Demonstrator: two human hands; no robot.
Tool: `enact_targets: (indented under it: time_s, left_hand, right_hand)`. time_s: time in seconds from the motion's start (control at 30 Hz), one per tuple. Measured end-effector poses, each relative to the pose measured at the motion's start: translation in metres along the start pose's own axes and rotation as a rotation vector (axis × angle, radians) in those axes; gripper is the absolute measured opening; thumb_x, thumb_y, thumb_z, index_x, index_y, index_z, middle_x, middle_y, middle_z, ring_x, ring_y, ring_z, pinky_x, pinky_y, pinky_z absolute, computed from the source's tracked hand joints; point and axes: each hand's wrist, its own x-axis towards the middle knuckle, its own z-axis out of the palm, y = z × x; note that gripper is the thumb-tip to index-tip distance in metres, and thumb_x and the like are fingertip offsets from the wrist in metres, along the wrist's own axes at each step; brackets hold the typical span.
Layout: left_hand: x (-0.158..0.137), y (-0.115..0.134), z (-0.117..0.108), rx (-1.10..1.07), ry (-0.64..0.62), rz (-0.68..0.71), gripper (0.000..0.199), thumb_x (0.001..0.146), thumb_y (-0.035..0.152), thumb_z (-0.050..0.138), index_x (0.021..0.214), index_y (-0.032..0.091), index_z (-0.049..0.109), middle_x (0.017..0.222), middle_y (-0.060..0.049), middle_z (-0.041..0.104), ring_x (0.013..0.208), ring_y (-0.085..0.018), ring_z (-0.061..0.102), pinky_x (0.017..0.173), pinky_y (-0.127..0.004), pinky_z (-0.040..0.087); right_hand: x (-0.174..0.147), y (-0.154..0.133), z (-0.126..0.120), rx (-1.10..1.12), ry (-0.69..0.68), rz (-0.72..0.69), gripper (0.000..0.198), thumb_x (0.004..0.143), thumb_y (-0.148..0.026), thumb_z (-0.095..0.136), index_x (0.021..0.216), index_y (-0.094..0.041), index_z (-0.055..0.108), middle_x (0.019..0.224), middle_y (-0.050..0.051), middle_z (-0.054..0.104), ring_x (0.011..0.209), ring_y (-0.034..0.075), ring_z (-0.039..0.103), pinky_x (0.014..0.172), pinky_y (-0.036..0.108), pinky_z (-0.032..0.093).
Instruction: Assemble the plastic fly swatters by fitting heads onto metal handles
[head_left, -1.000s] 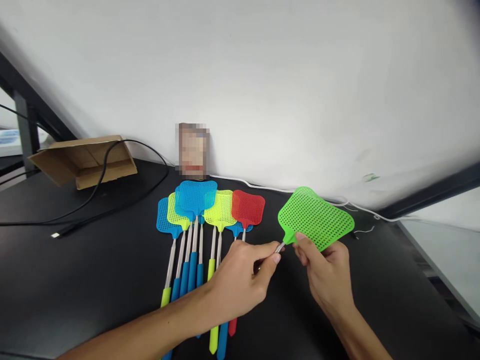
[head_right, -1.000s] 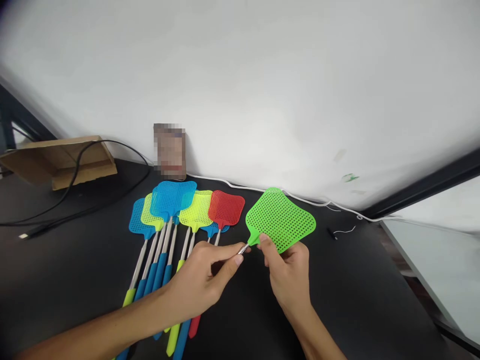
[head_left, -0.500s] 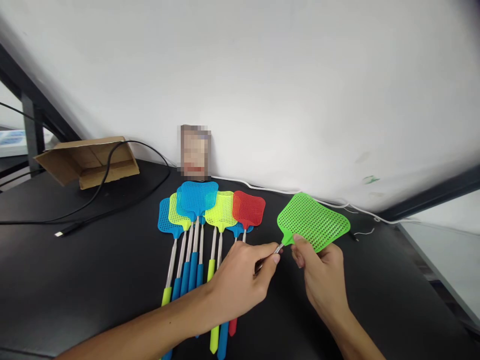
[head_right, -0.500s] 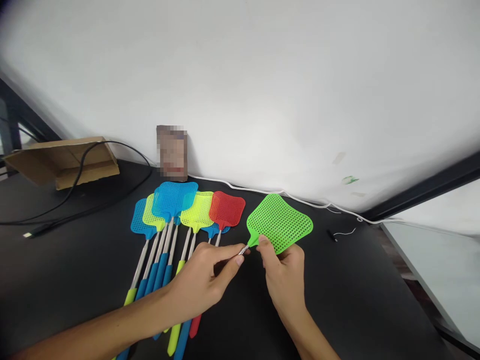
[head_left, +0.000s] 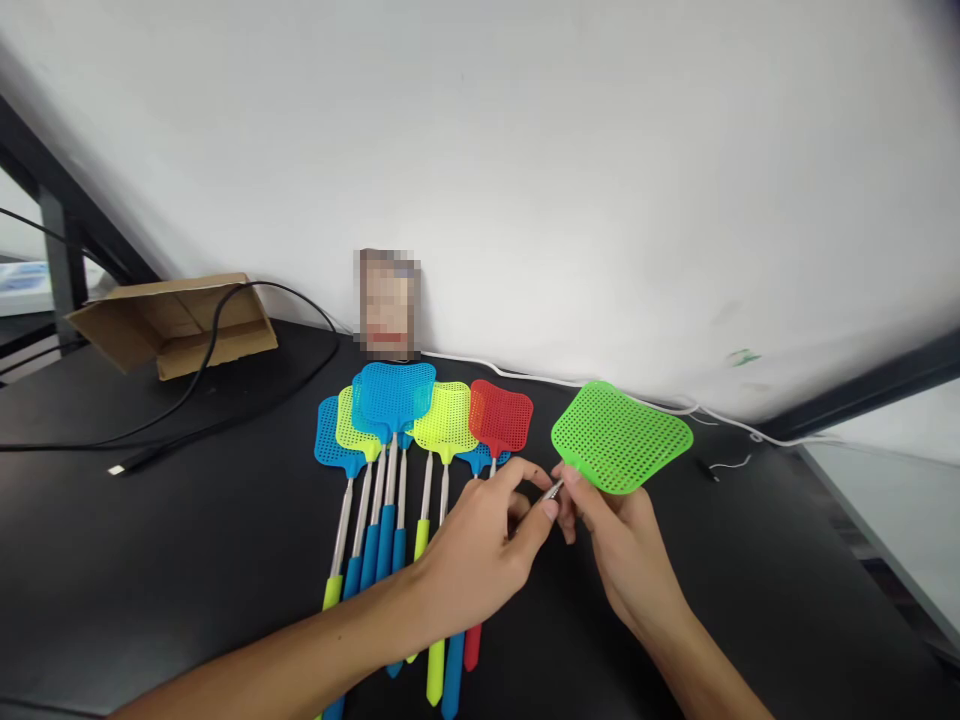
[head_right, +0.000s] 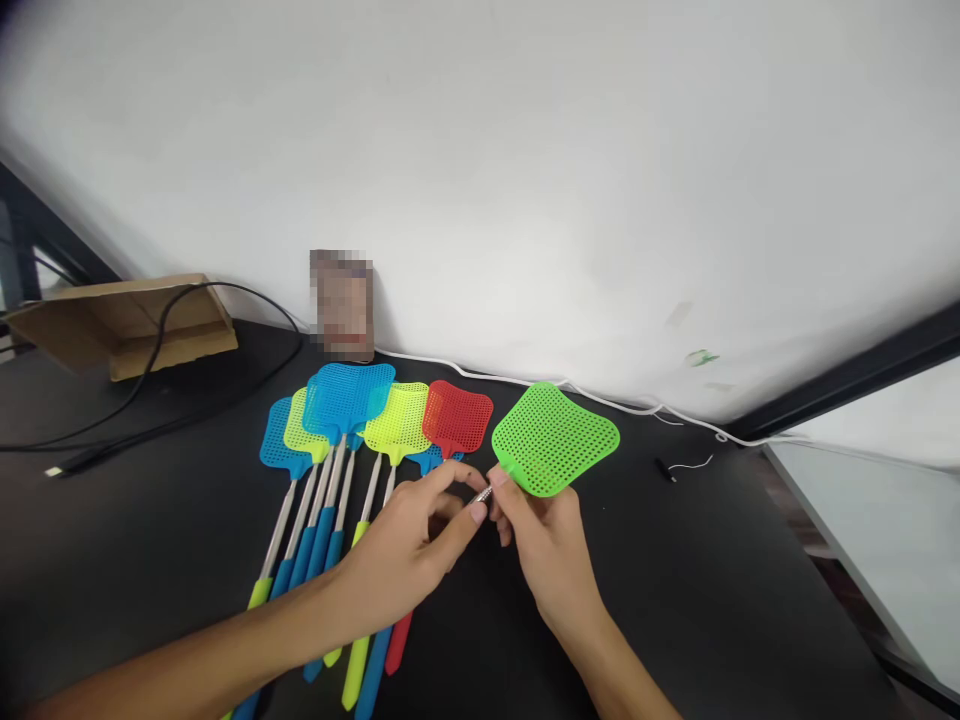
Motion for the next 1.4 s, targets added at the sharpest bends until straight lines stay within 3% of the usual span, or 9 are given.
enact_targets:
  time_s: [0.13, 0.27, 0.37, 0.53, 0.67, 0.87, 1.13, 1.3, 1.4]
  left_hand:
    - [0.001, 0.0, 0.0, -0.174, -0.097, -0.051, 0.031, 0.103, 0.043, 0.046, 0.093, 0.017, 0.06, 0.058, 0.005, 0.049, 0.047, -0.008, 0.043, 0.047, -0.021, 0.031]
    - [0.003, -0.003, -0.001, -0.454, -0.169, -0.117, 0.038, 0.102, 0.048, 0.046, 0.083, 0.017, 0.055, 0.057, 0.007, 0.043, 0.039, -0.005, 0.035, 0.039, -0.019, 0.027]
    - [0.003, -0.002, -0.005, -0.71, -0.287, -0.174, 0.034, 0.102, 0.046, 0.047, 0.085, 0.018, 0.054, 0.055, 0.009, 0.039, 0.034, -0.004, 0.032, 0.036, -0.019, 0.026]
    - [0.001, 0.004, -0.009, -1.096, -0.471, -0.277, 0.026, 0.104, 0.039, 0.045, 0.088, 0.02, 0.052, 0.054, 0.01, 0.031, 0.034, -0.004, 0.023, 0.034, -0.018, 0.02]
    - [-0.002, 0.004, -0.003, -1.261, -0.583, -0.353, 0.026, 0.104, 0.038, 0.044, 0.087, 0.02, 0.051, 0.053, 0.01, 0.025, 0.034, -0.005, 0.015, 0.034, -0.019, 0.016]
    - [-0.006, 0.0, 0.003, -1.191, -0.568, -0.368, 0.029, 0.104, 0.044, 0.046, 0.089, 0.02, 0.051, 0.056, 0.009, 0.027, 0.035, -0.004, 0.019, 0.034, -0.018, 0.017]
    - [-0.007, 0.001, 0.004, -1.01, -0.47, -0.366, 0.031, 0.102, 0.046, 0.049, 0.086, 0.02, 0.051, 0.055, 0.01, 0.033, 0.035, -0.003, 0.023, 0.034, -0.016, 0.02]
    - [-0.006, 0.003, 0.005, -0.886, -0.33, -0.32, 0.029, 0.103, 0.046, 0.045, 0.091, 0.02, 0.053, 0.055, 0.009, 0.038, 0.034, -0.004, 0.026, 0.034, -0.017, 0.023]
    - [0.0, 0.005, -0.001, -0.642, -0.171, -0.173, 0.032, 0.105, 0.046, 0.038, 0.095, 0.02, 0.054, 0.053, 0.008, 0.047, 0.034, -0.006, 0.035, 0.038, -0.019, 0.031]
  right_hand:
    - [0.004, -0.006, -0.004, 0.28, -0.032, 0.067, 0.02, 0.092, -0.04, 0.07, 0.099, -0.021, 0.072, 0.071, 0.0, 0.056, 0.064, 0.015, 0.049, 0.056, 0.028, 0.043]
    - [0.007, -0.012, -0.012, 0.454, -0.316, 0.167, 0.033, 0.084, -0.037, 0.076, 0.111, -0.02, 0.073, 0.067, -0.001, 0.047, 0.066, 0.017, 0.046, 0.055, 0.028, 0.041]
    - [0.008, -0.009, -0.014, 0.546, -0.405, 0.186, 0.042, 0.08, -0.039, 0.078, 0.116, -0.019, 0.073, 0.063, -0.004, 0.037, 0.057, 0.013, 0.036, 0.051, 0.027, 0.037]
    - [0.006, 0.0, -0.004, 0.612, -0.277, 0.209, 0.027, 0.086, -0.049, 0.072, 0.091, -0.022, 0.072, 0.062, -0.006, 0.026, 0.055, 0.013, 0.024, 0.051, 0.026, 0.035]
    - [0.005, -0.001, 0.003, 0.676, -0.242, 0.221, 0.04, 0.089, -0.047, 0.071, 0.064, -0.021, 0.053, 0.063, -0.004, 0.028, 0.06, 0.014, 0.03, 0.059, 0.028, 0.041]
    - [0.005, -0.01, -0.001, 0.537, -0.156, 0.111, 0.037, 0.09, -0.03, 0.073, 0.062, -0.021, 0.051, 0.058, -0.004, 0.035, 0.059, 0.014, 0.035, 0.058, 0.029, 0.037]
    - [-0.002, -0.006, 0.0, 0.379, -0.019, -0.006, 0.04, 0.089, -0.031, 0.075, 0.061, -0.022, 0.048, 0.055, -0.005, 0.037, 0.052, 0.013, 0.037, 0.053, 0.03, 0.036]
    - [0.0, -0.008, 0.005, 0.304, -0.01, 0.024, 0.041, 0.089, -0.034, 0.075, 0.06, -0.02, 0.049, 0.056, -0.004, 0.042, 0.054, 0.012, 0.044, 0.055, 0.029, 0.038]
    - [0.003, -0.009, 0.007, 0.31, -0.073, 0.07, 0.035, 0.094, -0.039, 0.068, 0.068, -0.019, 0.057, 0.058, -0.003, 0.045, 0.056, 0.012, 0.043, 0.054, 0.028, 0.036]
